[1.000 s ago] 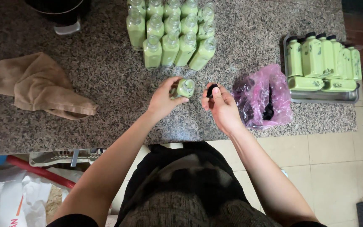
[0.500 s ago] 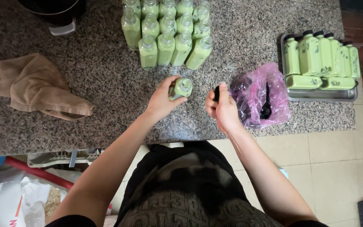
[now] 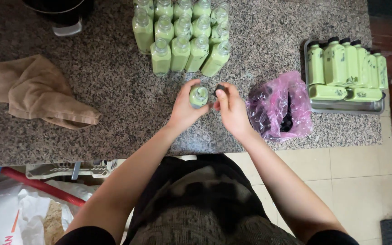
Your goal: Tightening caps on plastic bottles filled with green liquid and placing them onto a metal tray.
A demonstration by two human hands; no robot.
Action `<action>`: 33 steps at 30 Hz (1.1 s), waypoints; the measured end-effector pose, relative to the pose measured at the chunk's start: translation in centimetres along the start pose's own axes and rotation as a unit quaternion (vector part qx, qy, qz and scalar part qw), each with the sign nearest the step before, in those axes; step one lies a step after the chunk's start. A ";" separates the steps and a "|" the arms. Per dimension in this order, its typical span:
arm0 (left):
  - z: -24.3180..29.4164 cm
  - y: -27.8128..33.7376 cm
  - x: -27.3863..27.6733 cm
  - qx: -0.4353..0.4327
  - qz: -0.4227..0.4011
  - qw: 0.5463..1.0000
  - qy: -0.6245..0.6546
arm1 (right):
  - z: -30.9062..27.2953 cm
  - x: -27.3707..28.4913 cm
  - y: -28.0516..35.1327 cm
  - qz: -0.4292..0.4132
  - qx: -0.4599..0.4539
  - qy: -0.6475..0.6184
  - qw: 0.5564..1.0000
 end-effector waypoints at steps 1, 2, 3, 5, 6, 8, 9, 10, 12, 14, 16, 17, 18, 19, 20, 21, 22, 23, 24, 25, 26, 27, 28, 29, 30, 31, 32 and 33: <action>-0.6 -0.1 -0.5 0.002 0.001 1.000 0.001 | -0.7 0.0 -0.1 -0.002 -0.001 0.001 1.000; -1.0 -0.2 -0.7 -0.008 0.013 1.000 -0.001 | -2.8 -0.3 -0.2 -0.020 0.066 0.040 0.997; -1.5 -0.3 -0.9 -0.018 0.025 1.000 -0.003 | -4.8 -0.8 -0.1 -0.037 0.132 0.078 0.987; -1.9 -0.6 -1.1 -0.026 0.034 0.999 -0.006 | -5.7 -1.3 -0.3 -0.068 0.156 0.096 0.981; -2.0 -0.7 -1.1 -0.035 0.042 0.998 -0.010 | -6.3 -1.9 -0.1 -0.096 0.179 0.113 0.973; -1.0 -0.5 -0.6 -0.030 0.019 0.999 0.008 | -7.3 -2.2 -0.2 -0.115 0.194 0.126 0.966; -0.5 -0.5 -0.6 -0.027 -0.005 0.999 0.026 | -7.9 -2.5 -0.1 -0.131 0.209 0.140 0.959; -0.8 -0.6 -0.7 -0.025 -0.003 0.999 0.027 | -7.9 -2.5 -0.3 -0.134 0.209 0.140 0.958; -1.2 -0.7 -0.7 -0.035 0.012 0.999 0.002 | -8.1 -3.2 -0.1 -0.167 0.235 0.195 0.937; -0.8 -0.5 -0.3 -0.038 0.014 0.999 0.004 | -9.0 -3.4 -0.3 -0.184 0.245 0.212 0.928; -0.4 -0.5 -0.1 -0.041 0.016 0.999 0.006 | -9.7 -3.6 -0.3 -0.201 0.256 0.228 0.917; 0.0 -0.4 0.0 -0.058 0.022 0.998 0.017 | -9.9 -3.9 -0.3 -0.221 0.260 0.244 0.908; 0.5 -0.4 0.2 -0.075 0.028 0.996 0.027 | -10.0 -4.1 -0.2 -0.240 0.263 0.261 0.897; 0.4 -0.5 0.2 -0.074 0.030 0.996 0.028 | -10.2 -4.1 -0.3 -0.243 0.264 0.261 0.896; 0.2 -0.6 0.0 -0.070 0.018 0.997 0.031 | -10.3 -4.2 -0.2 -0.248 0.273 0.275 0.888; 0.0 -0.7 -0.3 -0.066 0.006 0.997 0.035 | -10.5 -4.2 -0.2 -0.254 0.283 0.288 0.879; -0.1 -0.7 -0.4 -0.066 0.008 0.997 0.036 | -10.8 -4.2 -0.2 -0.256 0.283 0.289 0.878; -0.2 -0.7 -0.5 -0.063 0.009 0.997 0.033 | -10.9 -4.3 -0.4 -0.264 0.270 0.277 0.883; -0.3 -0.6 -0.5 -0.061 0.010 0.998 0.029 | -11.0 -4.3 -0.6 -0.273 0.257 0.265 0.889; -0.2 -0.7 -0.5 -0.060 0.012 0.998 0.030 | -10.8 -4.3 -0.7 -0.275 0.257 0.265 0.888; -0.2 -0.7 -0.5 -0.058 0.011 0.998 0.031 | -10.5 -4.2 -0.8 -0.275 0.255 0.254 0.891; -0.1 -0.7 -0.5 -0.056 0.010 0.998 0.031 | -10.3 -4.1 -1.0 -0.276 0.253 0.242 0.895; -0.2 -0.7 -0.5 -0.056 0.011 0.998 0.032 | -10.0 -4.1 -1.1 -0.277 0.253 0.243 0.894; -0.3 -0.7 -0.6 -0.056 0.011 0.998 0.022 | -9.6 -4.0 -1.2 -0.276 0.251 0.239 0.897; -0.4 -0.7 -0.6 -0.056 0.011 0.998 0.011 | -9.3 -3.9 -1.4 -0.274 0.249 0.233 0.899; -0.7 -0.8 -0.7 -0.055 0.013 0.998 0.011 | -9.5 -3.9 -1.4 -0.275 0.250 0.233 0.898; -0.8 -0.8 -0.8 -0.060 0.013 0.998 0.003 | -9.7 -4.1 -1.3 -0.282 0.252 0.249 0.891; -0.9 -0.8 -0.9 -0.065 0.013 0.998 -0.005 | -9.8 -4.2 -1.2 -0.289 0.255 0.265 0.884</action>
Point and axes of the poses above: each hand's wrist, its own y-axis away from the middle knuckle, its own x-axis out of the back of the hand, z = x × y, the point moved 10 cm from there along -y, towards the middle knuckle, and after that the axes turned 14 degrees about -y, right-handed, at the moved point
